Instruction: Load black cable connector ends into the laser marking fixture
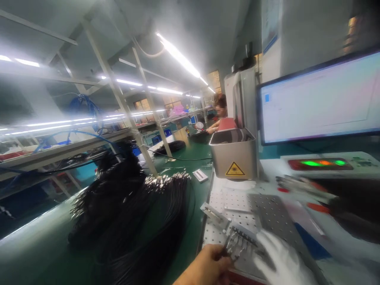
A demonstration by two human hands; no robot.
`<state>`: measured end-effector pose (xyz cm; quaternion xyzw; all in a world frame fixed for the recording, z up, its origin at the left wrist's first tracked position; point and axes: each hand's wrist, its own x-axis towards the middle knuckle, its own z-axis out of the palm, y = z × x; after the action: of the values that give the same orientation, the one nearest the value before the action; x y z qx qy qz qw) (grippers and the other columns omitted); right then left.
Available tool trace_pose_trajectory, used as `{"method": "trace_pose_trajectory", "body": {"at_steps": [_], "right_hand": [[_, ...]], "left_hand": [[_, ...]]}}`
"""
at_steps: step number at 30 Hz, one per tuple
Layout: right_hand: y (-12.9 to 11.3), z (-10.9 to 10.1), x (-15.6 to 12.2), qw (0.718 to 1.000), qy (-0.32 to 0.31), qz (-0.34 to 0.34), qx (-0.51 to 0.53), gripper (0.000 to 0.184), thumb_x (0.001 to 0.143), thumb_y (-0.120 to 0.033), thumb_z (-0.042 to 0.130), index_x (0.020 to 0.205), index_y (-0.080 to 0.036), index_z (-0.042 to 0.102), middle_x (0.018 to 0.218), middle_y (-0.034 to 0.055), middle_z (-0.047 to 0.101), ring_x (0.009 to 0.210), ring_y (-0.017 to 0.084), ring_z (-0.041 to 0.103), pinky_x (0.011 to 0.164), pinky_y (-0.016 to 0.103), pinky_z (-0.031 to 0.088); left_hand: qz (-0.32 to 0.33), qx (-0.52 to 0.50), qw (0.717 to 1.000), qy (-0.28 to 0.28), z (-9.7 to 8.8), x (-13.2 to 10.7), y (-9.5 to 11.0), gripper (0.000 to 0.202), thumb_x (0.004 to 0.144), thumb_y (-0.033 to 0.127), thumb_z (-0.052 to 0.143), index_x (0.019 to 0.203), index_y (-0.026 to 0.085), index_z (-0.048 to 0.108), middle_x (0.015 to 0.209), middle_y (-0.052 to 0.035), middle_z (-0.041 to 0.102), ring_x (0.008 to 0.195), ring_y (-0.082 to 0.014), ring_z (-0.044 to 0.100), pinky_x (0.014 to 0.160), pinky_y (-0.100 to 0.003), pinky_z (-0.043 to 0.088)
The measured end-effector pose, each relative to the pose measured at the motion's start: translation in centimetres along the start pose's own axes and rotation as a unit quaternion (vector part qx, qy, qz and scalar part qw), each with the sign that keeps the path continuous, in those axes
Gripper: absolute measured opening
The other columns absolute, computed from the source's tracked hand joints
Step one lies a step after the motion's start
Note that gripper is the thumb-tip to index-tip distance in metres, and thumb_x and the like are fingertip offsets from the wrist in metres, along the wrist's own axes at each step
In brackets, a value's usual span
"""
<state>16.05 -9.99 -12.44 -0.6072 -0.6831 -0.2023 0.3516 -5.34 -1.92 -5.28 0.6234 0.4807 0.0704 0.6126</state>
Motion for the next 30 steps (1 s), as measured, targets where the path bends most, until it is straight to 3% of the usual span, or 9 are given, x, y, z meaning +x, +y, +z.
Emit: {"method": "trace_pose_trajectory", "body": {"at_steps": [1, 4, 9, 15, 20, 27, 30], "right_hand": [[1.6, 0.5, -0.2, 0.998, -0.013, 0.048, -0.032, 0.036, 0.085, -0.035, 0.058, 0.112, -0.012, 0.067, 0.112, 0.0136, 0.067, 0.086, 0.024, 0.069, 0.062, 0.031, 0.059], [4.1, 1.8, -0.7, 0.997, -0.026, 0.027, -0.067, 0.036, 0.083, -0.036, 0.056, 0.107, -0.014, 0.071, 0.106, 0.0066, 0.07, 0.088, 0.02, 0.069, 0.069, 0.027, 0.059], [3.2, 2.6, -1.4, 0.992, 0.027, -0.035, -0.12, 0.032, 0.078, -0.037, 0.057, 0.096, -0.016, 0.073, 0.092, 0.0046, 0.071, 0.082, 0.021, 0.068, 0.066, 0.03, 0.057], [1.9, 3.9, -2.8, 0.993, -0.029, 0.0, -0.117, 0.028, 0.08, -0.037, 0.063, 0.096, -0.017, 0.073, 0.094, 0.0059, 0.07, 0.084, 0.021, 0.066, 0.07, 0.03, 0.055], [1.2, 3.3, -2.9, 0.994, -0.039, -0.004, -0.106, 0.024, 0.087, -0.028, 0.055, 0.098, -0.015, 0.071, 0.096, 0.0075, 0.07, 0.087, 0.022, 0.066, 0.075, 0.031, 0.054], [0.7, 2.3, -2.0, 0.997, -0.008, -0.012, -0.082, 0.026, 0.094, -0.02, 0.044, 0.092, -0.015, 0.069, 0.091, 0.0067, 0.07, 0.083, 0.021, 0.064, 0.075, 0.032, 0.051], [0.8, 2.3, -2.1, 0.997, -0.027, -0.001, -0.075, 0.025, 0.094, -0.02, 0.045, 0.092, -0.017, 0.07, 0.091, 0.0045, 0.07, 0.084, 0.02, 0.064, 0.075, 0.03, 0.05]], "left_hand": [[0.006, -0.003, 1.0, 0.025, 0.4, 0.2, 0.2, 0.026, 0.073, 0.039, 0.068, 0.081, 0.015, 0.061, 0.058, 0.0026, 0.057, 0.047, -0.0077, 0.044, 0.048, -0.022, 0.032], [0.025, -0.014, 0.994, 0.108, 1.5, 1.1, 0.6, 0.022, 0.07, 0.033, 0.07, 0.073, 0.016, 0.057, 0.058, 0.0035, 0.055, 0.051, -0.008, 0.044, 0.05, -0.022, 0.032], [-0.001, -0.018, 0.99, 0.139, 2.7, 2.7, 0.5, 0.02, 0.071, 0.032, 0.068, 0.071, 0.018, 0.054, 0.05, 0.0067, 0.044, 0.05, -0.0099, 0.044, 0.051, -0.024, 0.034], [0.006, 0.029, 0.98, 0.198, 3.3, 3.7, -0.3, 0.018, 0.067, 0.023, 0.067, 0.069, 0.019, 0.05, 0.056, 0.0063, 0.045, 0.057, -0.0106, 0.045, 0.056, -0.024, 0.034], [-0.025, 0.076, 0.974, 0.212, 3.8, 2.9, 0.7, 0.014, 0.064, 0.02, 0.064, 0.067, 0.018, 0.051, 0.065, 0.0038, 0.05, 0.068, -0.0123, 0.046, 0.062, -0.025, 0.033], [-0.029, 0.164, 0.963, 0.213, 4.4, 1.3, 3.0, 0.019, 0.067, 0.021, 0.06, 0.06, 0.019, 0.043, 0.063, 0.0037, 0.042, 0.068, -0.0117, 0.04, 0.059, -0.027, 0.025], [-0.046, 0.181, 0.96, 0.207, 4.4, 1.5, 3.3, 0.02, 0.067, 0.022, 0.059, 0.06, 0.019, 0.041, 0.06, 0.0044, 0.04, 0.066, -0.0114, 0.04, 0.059, -0.028, 0.024]]}}
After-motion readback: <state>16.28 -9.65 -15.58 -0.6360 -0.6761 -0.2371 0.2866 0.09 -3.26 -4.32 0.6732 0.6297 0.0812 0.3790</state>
